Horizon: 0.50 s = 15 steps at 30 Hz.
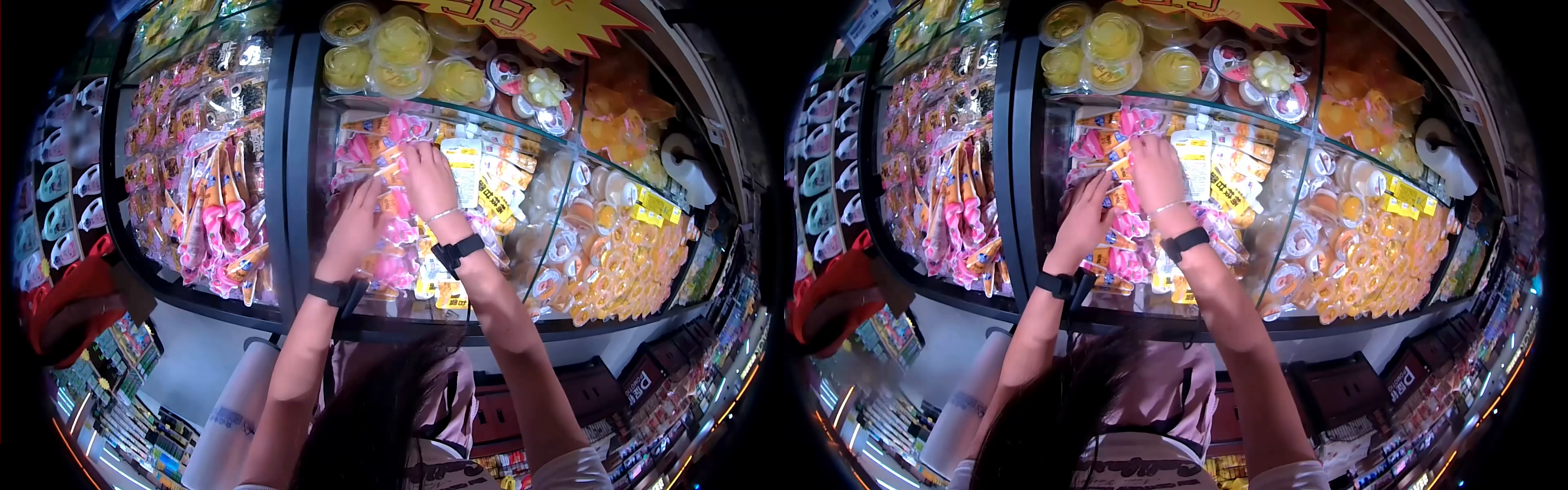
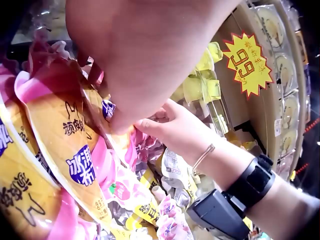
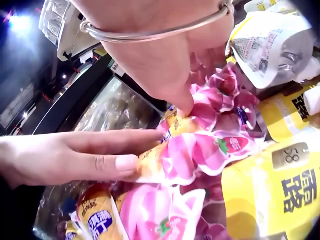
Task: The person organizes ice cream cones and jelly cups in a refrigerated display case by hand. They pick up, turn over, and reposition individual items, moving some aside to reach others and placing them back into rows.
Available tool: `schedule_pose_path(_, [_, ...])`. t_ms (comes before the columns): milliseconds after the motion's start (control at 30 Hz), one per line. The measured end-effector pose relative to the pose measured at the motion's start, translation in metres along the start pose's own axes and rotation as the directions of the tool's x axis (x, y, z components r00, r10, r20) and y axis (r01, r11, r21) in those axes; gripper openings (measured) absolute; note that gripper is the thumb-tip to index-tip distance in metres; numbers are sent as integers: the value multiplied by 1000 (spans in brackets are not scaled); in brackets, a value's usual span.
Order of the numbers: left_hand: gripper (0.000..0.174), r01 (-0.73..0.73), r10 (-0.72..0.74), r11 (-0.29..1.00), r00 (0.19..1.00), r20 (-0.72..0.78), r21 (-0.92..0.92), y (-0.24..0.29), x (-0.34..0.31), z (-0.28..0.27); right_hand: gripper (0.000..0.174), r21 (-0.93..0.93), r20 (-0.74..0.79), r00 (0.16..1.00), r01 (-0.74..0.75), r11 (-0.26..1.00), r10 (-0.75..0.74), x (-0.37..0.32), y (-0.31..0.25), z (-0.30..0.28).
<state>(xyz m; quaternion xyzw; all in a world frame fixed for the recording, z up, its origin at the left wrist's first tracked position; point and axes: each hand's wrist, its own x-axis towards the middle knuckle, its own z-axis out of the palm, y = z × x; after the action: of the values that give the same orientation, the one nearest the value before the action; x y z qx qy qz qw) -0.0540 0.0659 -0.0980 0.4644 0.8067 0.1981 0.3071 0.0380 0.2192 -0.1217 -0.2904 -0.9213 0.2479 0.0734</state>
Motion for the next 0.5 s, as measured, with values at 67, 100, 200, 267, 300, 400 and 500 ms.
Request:
schedule_pose_path(67, [57, 50, -44, 995, 996, -74, 89, -1, -6, -2, 38, -2, -91, 993, 71, 997, -71, -6, -3, -4])
schedule_pose_path(100, [58, 80, -65, 988, 992, -109, 134, -1, -11, -4, 38, -18, -119, 988, 101, 995, -102, -8, -4, -6])
schedule_pose_path(200, [49, 39, -30, 995, 994, -107, 88, 1, -25, -7, 36, -101, -169, 970, 159, 982, -174, -15, -6, -8])
schedule_pose_path(267, [40, 33, -24, 997, 993, -113, 76, 0, -26, -6, 35, -16, -118, 989, 86, 996, -87, -24, -9, -10])
schedule_pose_path(300, [36, 50, -40, 996, 991, -131, 76, 0, -23, -4, 34, 24, -91, 995, 47, 999, -45, -29, -12, -10])
schedule_pose_path(400, [24, 34, -28, 999, 985, -170, 31, -1, -15, -5, 32, 106, 37, 998, -50, 993, 46, -47, -13, -7])
schedule_pose_path(500, [20, 33, -37, 999, 984, -172, -26, -2, -11, -2, 32, 131, 140, 987, -103, 986, 85, -58, -9, -1])
